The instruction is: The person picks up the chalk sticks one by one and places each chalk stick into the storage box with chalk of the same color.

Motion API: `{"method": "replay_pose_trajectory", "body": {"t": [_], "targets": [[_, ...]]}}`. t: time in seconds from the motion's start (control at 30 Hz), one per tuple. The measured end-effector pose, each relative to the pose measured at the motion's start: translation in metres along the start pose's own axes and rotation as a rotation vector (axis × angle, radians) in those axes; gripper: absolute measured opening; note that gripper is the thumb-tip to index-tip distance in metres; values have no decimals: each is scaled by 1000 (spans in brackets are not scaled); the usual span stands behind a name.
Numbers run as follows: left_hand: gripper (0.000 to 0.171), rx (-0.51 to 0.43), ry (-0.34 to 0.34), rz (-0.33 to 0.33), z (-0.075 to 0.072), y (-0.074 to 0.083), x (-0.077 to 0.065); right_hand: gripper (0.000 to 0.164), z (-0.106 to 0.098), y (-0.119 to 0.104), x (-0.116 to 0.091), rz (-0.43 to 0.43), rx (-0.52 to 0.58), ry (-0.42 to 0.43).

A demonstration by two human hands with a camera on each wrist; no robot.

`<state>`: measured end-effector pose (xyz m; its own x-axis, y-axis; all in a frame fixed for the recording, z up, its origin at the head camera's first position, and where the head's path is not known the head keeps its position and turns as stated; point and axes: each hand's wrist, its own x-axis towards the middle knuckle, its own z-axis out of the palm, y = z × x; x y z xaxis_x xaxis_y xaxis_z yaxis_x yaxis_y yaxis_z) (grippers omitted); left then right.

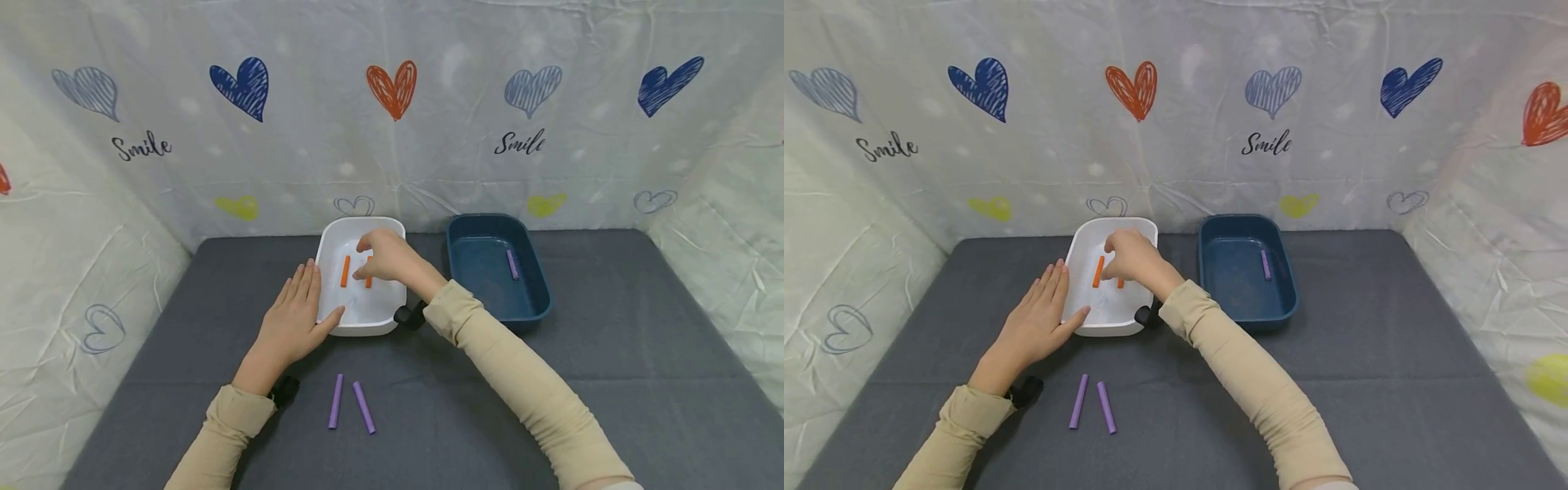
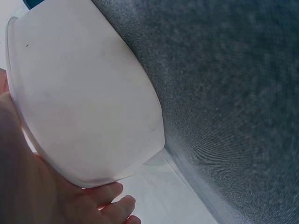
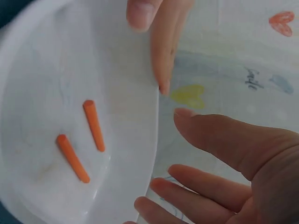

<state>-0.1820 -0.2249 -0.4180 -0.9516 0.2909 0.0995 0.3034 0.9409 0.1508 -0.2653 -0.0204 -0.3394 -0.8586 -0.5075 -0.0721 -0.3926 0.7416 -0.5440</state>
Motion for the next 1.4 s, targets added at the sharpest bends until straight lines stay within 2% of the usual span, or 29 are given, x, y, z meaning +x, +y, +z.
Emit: {"method": "replay_pose_trajectory", "body": {"t": [0.43,0.83,1.23,1.4], "targets": [[90,-7,-2,-3,-1,-1,-1,53,-14,-3,-37,-37,-17,-18],[90,-11,-7,-16,-1,-4,-3,55,-35,6,-70,-35,-84,58],[90,-25,-8,-2,-2,-7,-3,56,-48,34,-110,-56,-58,114],[90,-21,-6,-2,-1,-6,-3,57,-53,46,-128,-90,-35,139]]}}
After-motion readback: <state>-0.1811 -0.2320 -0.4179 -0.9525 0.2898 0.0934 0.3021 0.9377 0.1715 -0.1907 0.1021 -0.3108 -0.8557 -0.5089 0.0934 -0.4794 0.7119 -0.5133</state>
